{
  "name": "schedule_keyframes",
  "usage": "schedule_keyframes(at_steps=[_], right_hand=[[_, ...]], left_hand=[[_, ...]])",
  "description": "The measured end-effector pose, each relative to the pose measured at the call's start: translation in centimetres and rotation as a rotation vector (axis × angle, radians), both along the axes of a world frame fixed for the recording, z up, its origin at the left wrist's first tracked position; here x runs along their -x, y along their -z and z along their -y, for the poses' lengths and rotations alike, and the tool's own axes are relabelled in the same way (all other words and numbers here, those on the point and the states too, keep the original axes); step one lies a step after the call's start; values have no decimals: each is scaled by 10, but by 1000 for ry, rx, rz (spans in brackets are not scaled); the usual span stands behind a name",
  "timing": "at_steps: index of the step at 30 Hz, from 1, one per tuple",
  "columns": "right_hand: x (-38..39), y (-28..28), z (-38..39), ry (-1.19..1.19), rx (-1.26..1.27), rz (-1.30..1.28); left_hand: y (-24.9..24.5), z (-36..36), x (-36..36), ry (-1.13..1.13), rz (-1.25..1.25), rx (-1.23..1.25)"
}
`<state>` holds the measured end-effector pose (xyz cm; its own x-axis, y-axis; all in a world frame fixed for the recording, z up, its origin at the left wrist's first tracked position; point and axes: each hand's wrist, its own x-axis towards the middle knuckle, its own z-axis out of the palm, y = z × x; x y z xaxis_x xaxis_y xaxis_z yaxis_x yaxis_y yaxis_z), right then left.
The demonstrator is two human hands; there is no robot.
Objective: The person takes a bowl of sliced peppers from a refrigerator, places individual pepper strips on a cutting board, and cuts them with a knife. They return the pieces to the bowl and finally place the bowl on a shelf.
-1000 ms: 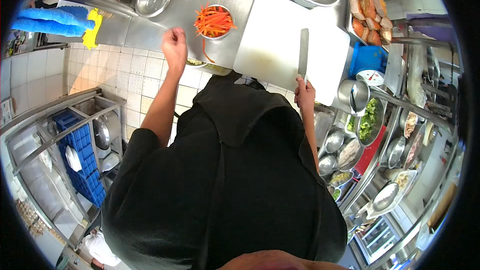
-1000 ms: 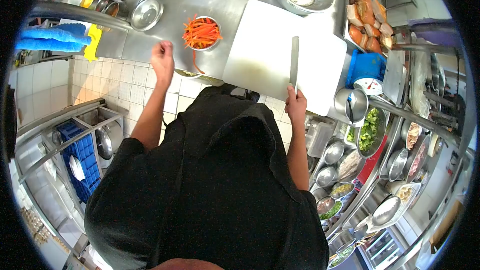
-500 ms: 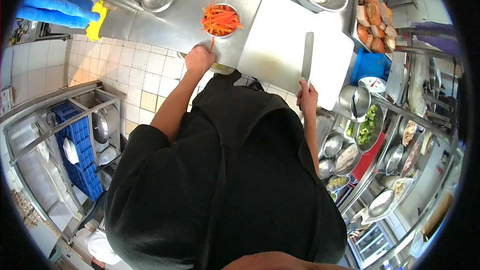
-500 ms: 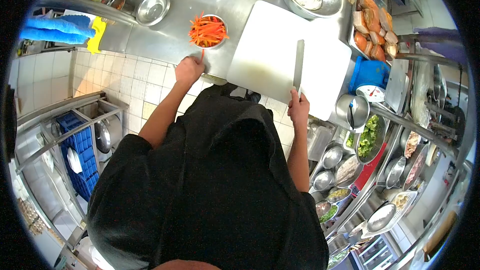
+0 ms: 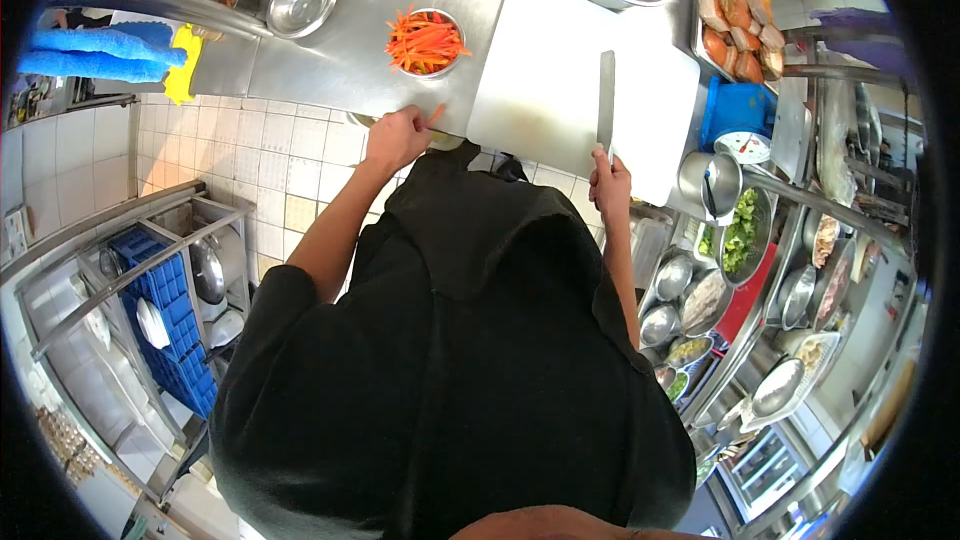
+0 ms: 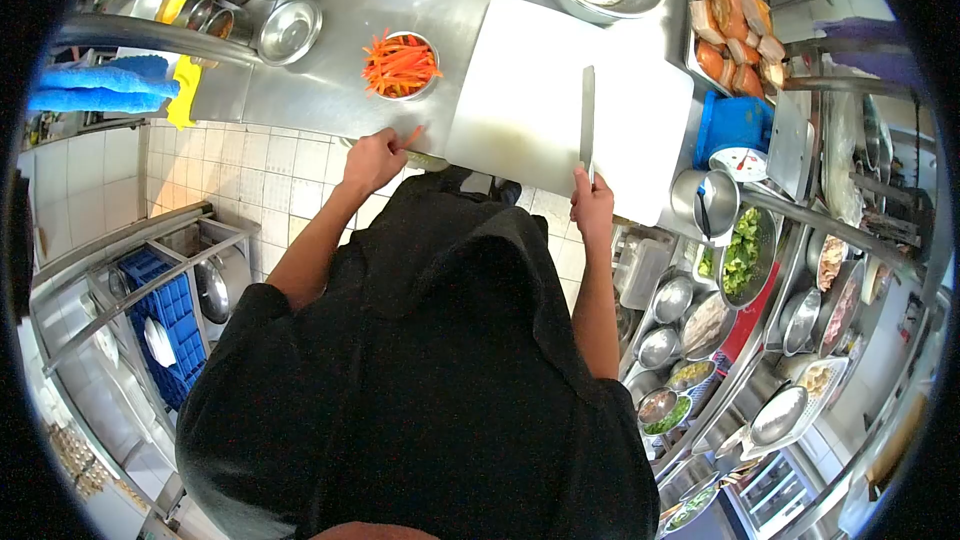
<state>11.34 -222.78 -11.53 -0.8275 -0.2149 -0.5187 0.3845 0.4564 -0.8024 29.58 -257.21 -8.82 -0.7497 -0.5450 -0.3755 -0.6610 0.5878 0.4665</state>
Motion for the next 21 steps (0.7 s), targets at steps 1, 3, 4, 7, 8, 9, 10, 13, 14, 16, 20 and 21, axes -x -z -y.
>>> schedule_keyframes(at_steps=[1,3,4,7,8,9,10,13,14,16,20,21], right_hand=[[-1,1,0,-5,6,-8],[-3,0,2,8,14,-5],[-3,-2,3,14,18,-6],[-2,-7,4,-1,1,16],[-1,-8,4,-10,-1,14],[0,-9,4,-17,-7,12],[-1,-10,3,-19,-15,11],[0,-11,1,-4,21,25],[1,-10,1,4,13,21],[-2,-10,4,46,42,-18],[-13,-9,15,74,132,-35],[-17,-11,20,80,171,-17]], left_hand=[[3,-3,1,13,-86,-36],[9,-13,10,31,-262,-106],[6,-19,20,78,-334,-131],[13,-35,55,132,-368,-248],[15,-38,64,130,-346,-313],[19,-42,73,130,-323,-380],[23,-47,80,135,-298,-452],[39,-39,78,284,-444,-88],[43,-32,75,241,-465,-115],[35,-25,63,183,-382,-110],[30,-34,45,197,-278,-146],[29,-40,46,220,-255,-139]])
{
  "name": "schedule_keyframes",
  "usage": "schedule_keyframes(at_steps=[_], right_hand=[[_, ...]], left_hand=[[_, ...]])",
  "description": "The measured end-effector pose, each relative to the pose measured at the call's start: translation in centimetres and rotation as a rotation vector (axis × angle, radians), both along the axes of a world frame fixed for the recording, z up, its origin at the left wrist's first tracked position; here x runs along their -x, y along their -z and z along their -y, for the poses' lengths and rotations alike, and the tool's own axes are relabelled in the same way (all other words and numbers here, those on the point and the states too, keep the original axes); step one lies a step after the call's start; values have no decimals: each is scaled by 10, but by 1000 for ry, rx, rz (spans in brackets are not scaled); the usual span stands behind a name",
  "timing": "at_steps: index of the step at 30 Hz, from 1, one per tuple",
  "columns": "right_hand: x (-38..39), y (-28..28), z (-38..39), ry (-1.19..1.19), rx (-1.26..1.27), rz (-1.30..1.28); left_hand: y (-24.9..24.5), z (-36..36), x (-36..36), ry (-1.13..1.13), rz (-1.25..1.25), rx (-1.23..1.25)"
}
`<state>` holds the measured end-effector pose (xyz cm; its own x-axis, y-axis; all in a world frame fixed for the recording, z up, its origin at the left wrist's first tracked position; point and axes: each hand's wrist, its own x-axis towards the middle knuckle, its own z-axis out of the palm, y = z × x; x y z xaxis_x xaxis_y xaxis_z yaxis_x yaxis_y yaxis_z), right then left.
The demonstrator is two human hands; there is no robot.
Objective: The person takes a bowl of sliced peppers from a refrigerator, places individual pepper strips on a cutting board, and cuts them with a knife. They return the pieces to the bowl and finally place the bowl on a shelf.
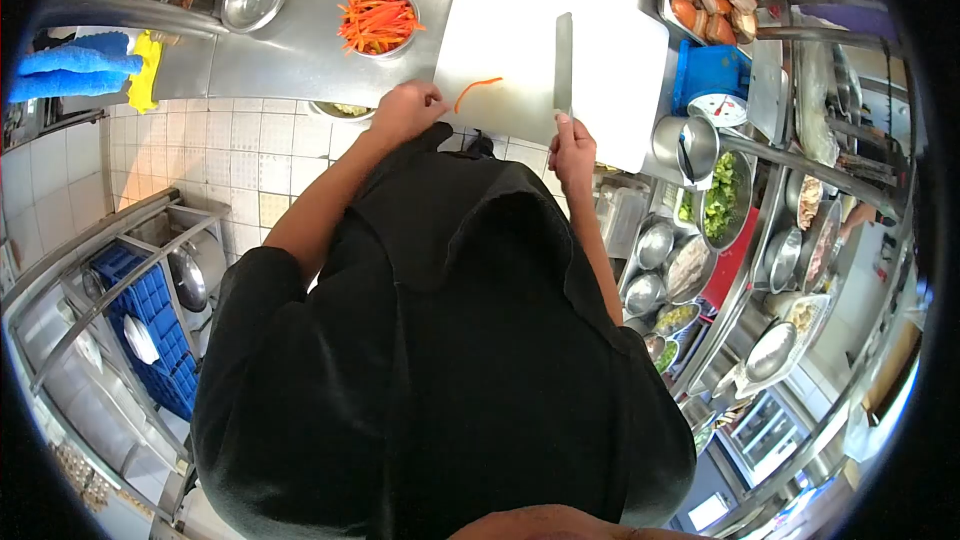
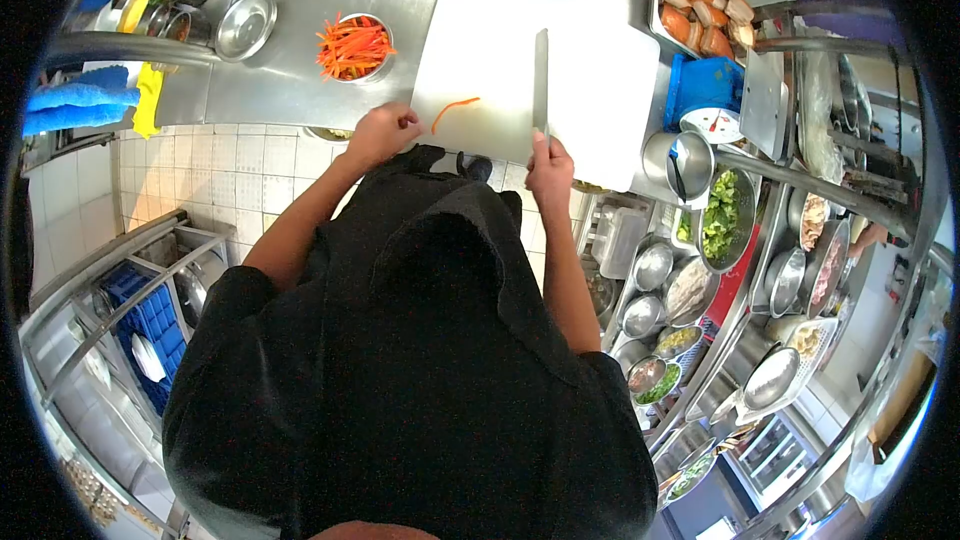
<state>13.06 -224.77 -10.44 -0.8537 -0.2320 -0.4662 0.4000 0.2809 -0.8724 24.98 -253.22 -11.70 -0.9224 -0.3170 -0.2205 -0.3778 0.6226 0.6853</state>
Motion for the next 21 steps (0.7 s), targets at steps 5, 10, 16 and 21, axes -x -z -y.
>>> schedule_keyframes(at_steps=[5,10,16,21], right_hand=[[-20,-21,42,-98,150,79],[-23,-18,76,-217,178,112],[-28,14,90,-304,-17,19],[-23,-5,86,-276,45,75]], left_hand=[[11,-21,8,51,-25,125],[18,-22,8,89,-87,119],[19,-23,7,67,-90,121],[21,-22,5,65,-114,141]])
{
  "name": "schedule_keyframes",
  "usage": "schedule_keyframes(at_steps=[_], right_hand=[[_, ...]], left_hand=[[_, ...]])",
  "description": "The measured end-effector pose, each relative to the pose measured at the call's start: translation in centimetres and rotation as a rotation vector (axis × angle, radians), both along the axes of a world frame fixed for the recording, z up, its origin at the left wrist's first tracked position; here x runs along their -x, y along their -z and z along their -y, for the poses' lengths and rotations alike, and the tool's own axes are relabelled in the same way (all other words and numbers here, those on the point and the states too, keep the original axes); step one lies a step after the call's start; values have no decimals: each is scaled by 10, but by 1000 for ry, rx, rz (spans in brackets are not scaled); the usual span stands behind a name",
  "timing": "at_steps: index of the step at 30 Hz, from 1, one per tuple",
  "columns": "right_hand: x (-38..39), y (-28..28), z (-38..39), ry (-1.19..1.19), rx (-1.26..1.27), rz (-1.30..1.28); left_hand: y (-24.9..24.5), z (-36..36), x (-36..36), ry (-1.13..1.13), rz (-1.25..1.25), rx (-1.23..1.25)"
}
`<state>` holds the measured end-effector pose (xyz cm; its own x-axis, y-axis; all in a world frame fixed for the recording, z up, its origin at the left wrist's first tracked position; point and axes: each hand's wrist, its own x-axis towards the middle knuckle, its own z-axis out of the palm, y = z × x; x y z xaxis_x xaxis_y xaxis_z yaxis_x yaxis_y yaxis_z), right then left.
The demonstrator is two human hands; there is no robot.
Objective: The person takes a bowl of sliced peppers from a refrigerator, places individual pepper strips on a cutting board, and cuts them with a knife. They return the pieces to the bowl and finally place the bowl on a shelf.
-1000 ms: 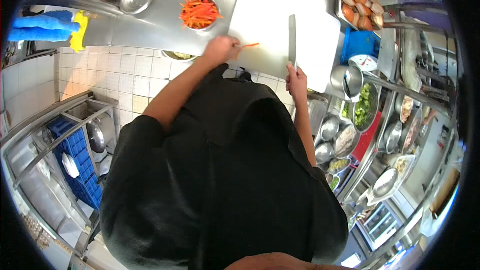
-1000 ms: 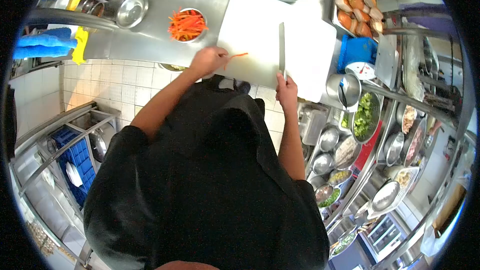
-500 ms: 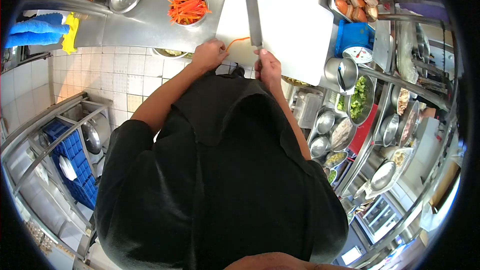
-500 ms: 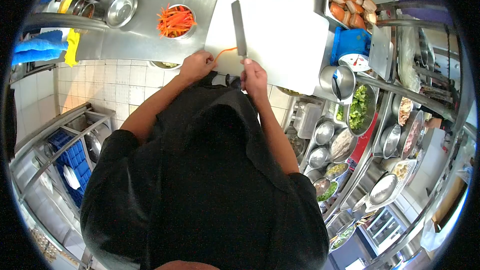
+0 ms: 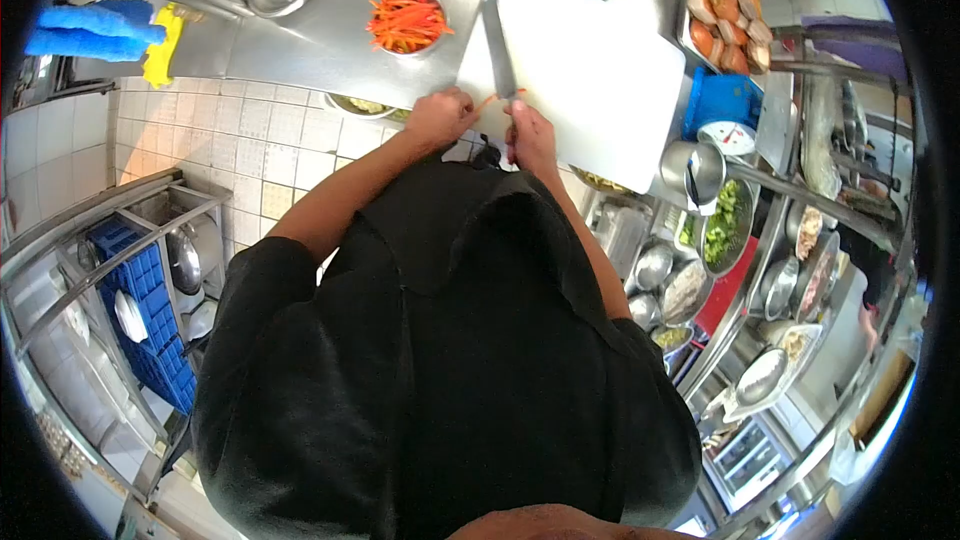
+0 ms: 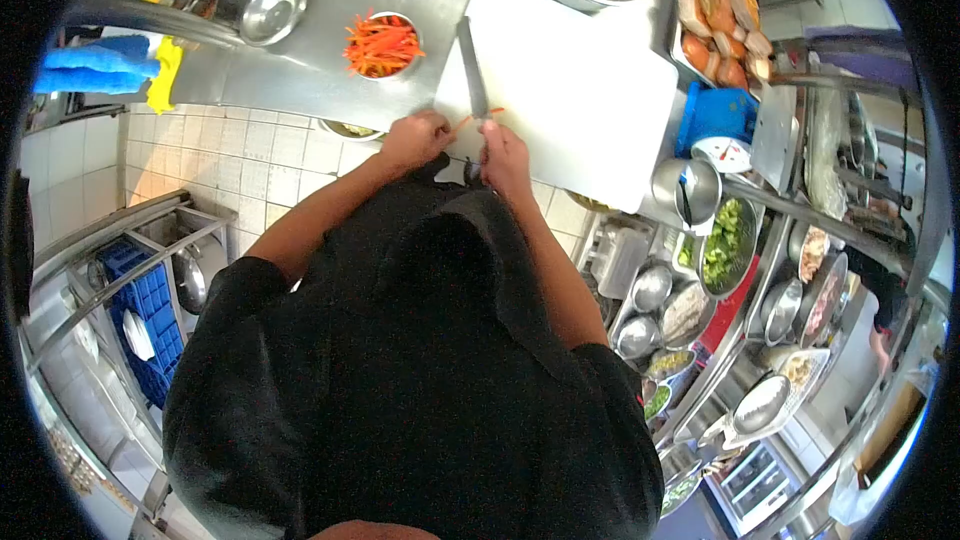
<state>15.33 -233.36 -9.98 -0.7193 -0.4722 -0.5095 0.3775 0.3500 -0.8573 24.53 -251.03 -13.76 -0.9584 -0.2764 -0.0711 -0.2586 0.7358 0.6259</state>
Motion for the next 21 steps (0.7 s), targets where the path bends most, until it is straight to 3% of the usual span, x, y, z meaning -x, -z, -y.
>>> schedule_keyframes(at_steps=[5,9,12,15,21], right_hand=[[6,-9,-19,88,103,-10],[5,-14,-45,139,74,-50],[-1,-9,-62,178,49,-60],[-5,-11,-72,196,20,-58],[-9,-2,-79,244,27,-25]], left_hand=[[-44,18,-7,-101,-177,-60],[-93,58,-11,-516,-277,-56],[-104,87,-7,-618,-71,135],[-89,102,-7,-505,-46,172],[-89,104,-4,-563,-12,148]])
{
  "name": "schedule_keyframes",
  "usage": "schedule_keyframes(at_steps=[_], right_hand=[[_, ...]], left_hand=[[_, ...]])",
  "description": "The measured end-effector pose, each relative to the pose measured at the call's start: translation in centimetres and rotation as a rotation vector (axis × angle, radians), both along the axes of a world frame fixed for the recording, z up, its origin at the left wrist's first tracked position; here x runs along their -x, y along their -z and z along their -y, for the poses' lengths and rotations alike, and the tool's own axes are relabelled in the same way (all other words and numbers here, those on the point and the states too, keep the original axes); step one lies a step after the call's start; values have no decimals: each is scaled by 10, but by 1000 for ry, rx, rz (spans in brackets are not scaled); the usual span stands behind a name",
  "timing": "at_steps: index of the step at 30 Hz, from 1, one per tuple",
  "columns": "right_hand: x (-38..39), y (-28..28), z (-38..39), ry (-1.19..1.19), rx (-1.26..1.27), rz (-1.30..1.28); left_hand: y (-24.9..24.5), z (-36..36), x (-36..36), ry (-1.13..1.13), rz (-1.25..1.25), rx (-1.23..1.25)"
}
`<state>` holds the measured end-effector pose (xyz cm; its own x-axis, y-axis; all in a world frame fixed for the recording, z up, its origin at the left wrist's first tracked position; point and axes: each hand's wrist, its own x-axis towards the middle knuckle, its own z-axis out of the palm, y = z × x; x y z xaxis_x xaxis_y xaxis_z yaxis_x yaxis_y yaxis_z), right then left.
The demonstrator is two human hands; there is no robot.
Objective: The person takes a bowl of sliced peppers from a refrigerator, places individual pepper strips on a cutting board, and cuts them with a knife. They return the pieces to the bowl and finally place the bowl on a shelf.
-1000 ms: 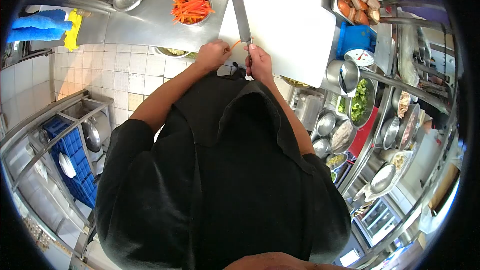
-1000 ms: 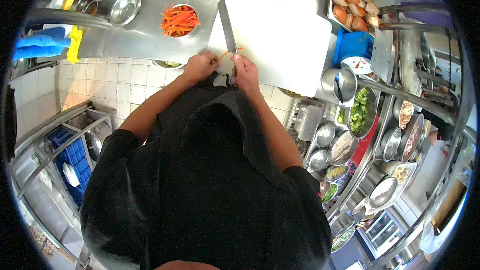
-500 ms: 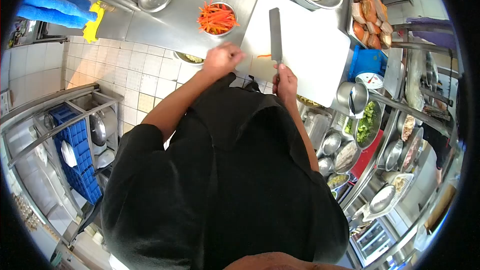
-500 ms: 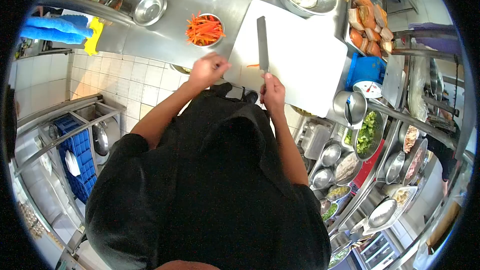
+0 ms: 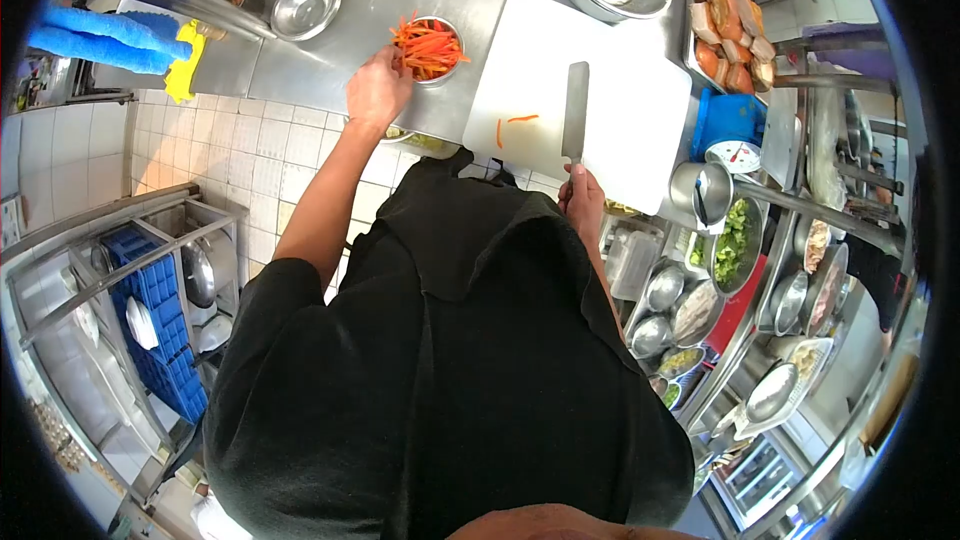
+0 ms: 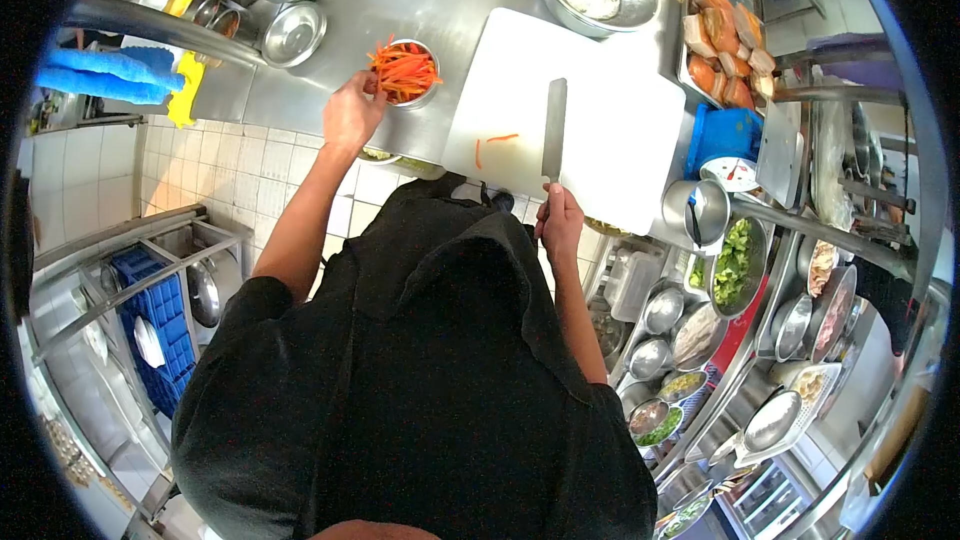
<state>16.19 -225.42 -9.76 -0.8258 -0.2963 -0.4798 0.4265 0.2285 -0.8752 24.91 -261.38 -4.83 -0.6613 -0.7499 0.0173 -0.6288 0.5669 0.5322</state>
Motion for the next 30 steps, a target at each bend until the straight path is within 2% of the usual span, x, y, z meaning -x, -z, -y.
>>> schedule_keyframes(at_steps=[6,8,13,17,20,24,26,28,30], right_hand=[[3,4,-3,-5,1,1],[4,5,-5,-4,0,3],[6,6,-9,14,-31,14],[7,2,-12,27,-44,23],[7,4,-16,42,-14,28],[8,-6,-13,54,-11,26],[11,-6,-9,33,2,26],[13,-10,-1,16,27,18],[17,-13,10,-14,58,-25]], left_hand=[[6,5,1,-46,17,51],[3,10,-4,-69,-65,72],[-37,8,-19,-96,-230,78],[-69,-12,-26,-165,-386,-12],[-82,-33,-24,-159,-476,-235],[-15,-70,12,11,-695,-549],[29,-92,35,-15,-603,-796],[76,-102,54,50,-452,-694],[96,-107,63,122,-312,-551]])
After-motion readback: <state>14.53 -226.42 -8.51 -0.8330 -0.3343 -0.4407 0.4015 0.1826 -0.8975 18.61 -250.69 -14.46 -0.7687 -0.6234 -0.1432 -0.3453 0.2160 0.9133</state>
